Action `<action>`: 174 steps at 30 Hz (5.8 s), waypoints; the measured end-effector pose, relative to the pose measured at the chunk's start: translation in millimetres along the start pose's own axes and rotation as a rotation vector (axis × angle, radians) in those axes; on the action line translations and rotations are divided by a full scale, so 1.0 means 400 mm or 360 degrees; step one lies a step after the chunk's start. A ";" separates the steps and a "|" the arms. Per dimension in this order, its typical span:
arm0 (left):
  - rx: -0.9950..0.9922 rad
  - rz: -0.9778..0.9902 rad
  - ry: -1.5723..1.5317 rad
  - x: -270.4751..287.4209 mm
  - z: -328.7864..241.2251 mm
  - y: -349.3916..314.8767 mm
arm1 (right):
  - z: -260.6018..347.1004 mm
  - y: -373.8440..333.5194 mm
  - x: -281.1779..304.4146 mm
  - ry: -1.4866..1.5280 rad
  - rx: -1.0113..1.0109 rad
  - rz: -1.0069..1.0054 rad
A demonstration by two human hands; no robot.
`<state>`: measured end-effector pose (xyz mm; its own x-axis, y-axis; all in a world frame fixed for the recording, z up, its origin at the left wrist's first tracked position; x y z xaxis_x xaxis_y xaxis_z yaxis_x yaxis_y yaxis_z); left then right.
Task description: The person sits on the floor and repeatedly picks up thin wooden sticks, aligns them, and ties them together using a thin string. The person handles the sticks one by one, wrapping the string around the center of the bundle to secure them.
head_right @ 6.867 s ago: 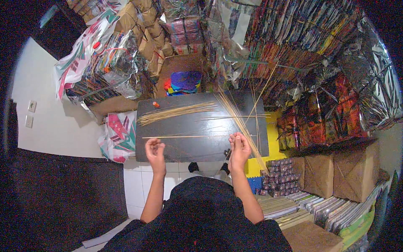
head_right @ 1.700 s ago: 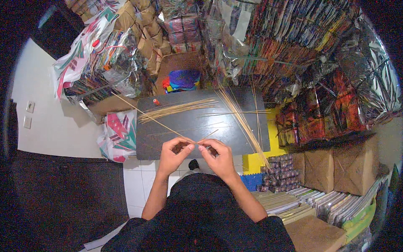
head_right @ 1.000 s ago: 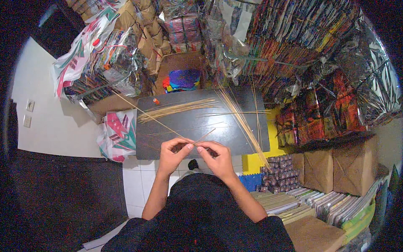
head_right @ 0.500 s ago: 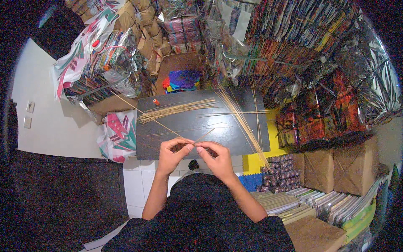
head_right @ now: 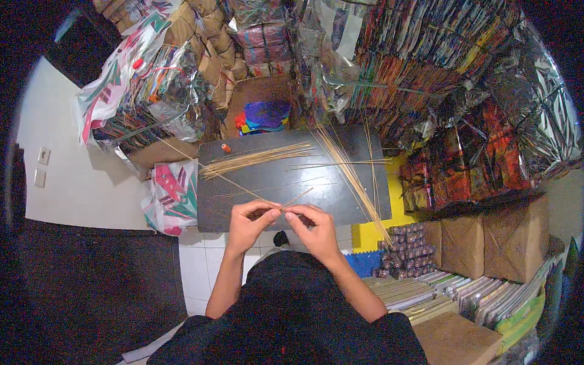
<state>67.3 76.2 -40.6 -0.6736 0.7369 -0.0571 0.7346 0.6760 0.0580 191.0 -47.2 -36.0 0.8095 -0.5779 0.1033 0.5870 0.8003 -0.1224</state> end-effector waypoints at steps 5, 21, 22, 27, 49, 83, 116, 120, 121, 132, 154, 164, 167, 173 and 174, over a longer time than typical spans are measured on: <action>-0.0093 0.0012 0.0052 -0.003 -0.021 0.005 | 0.035 -0.002 0.007 -0.0172 0.0206 -0.0082; -0.0200 0.0020 0.0091 0.003 -0.019 0.001 | 0.040 -0.006 0.002 -0.0175 0.0339 -0.0070; -0.0198 0.0016 0.0077 0.003 -0.021 0.000 | 0.040 -0.006 0.001 -0.0173 0.0317 -0.0063; -0.0191 0.0004 0.0036 -0.001 -0.023 -0.004 | 0.042 -0.009 0.000 -0.0167 0.0294 -0.0055; -0.0036 -0.0496 0.0127 0.091 0.063 -0.026 | -0.177 -0.038 0.050 -0.0265 -0.0406 0.0193; 0.0139 0.0321 0.1155 0.199 -0.092 0.081 | -0.148 0.047 0.188 -0.0298 0.0004 0.0099; 0.0320 0.1562 0.1102 0.052 0.177 -0.001 | -0.130 0.168 0.101 0.0635 -0.0268 -0.0133; 0.0386 0.1304 0.1270 0.124 0.141 0.011 | -0.248 0.174 0.209 0.0360 -0.0358 -0.0320; 0.0383 0.1196 0.1223 0.151 0.136 0.016 | -0.290 0.177 0.238 0.0236 -0.0368 -0.0355; 0.0374 0.0178 0.1134 0.343 0.046 0.037 | -0.612 0.177 0.271 -0.0706 -0.0438 -0.0613; 0.0280 -0.0984 0.0207 0.382 0.084 -0.017 | -0.546 0.410 0.178 -0.1986 -0.0092 -0.0436; 0.0281 -0.0827 0.0061 0.353 0.122 0.000 | -0.521 0.368 0.176 -0.1703 -0.0084 -0.0403; 0.0303 -0.0783 0.0090 0.323 0.117 0.014 | -0.479 0.340 0.196 -0.1342 0.0194 -0.0600; 0.0266 -0.0635 0.0033 0.256 0.114 0.047 | -0.431 0.282 0.231 -0.0152 0.0065 -0.0376; 0.0248 -0.0620 0.0033 0.241 0.110 0.052 | -0.439 0.274 0.234 0.0235 -0.0025 -0.0258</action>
<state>21.2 161.3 -88.9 -0.9039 0.4270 -0.0246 0.4268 0.8969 -0.1155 333.0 -41.6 -213.3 0.6970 -0.7167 -0.0227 0.7086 0.6932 -0.1315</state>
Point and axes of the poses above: each hand's wrist, its own y-axis towards the middle knuckle, its own x-axis out of the back of the hand, z = x × y, the point moved 6 cm from there along y, towards the middle knuckle, and after that the axes turned 9 degrees about -x, right-handed, at the moved point
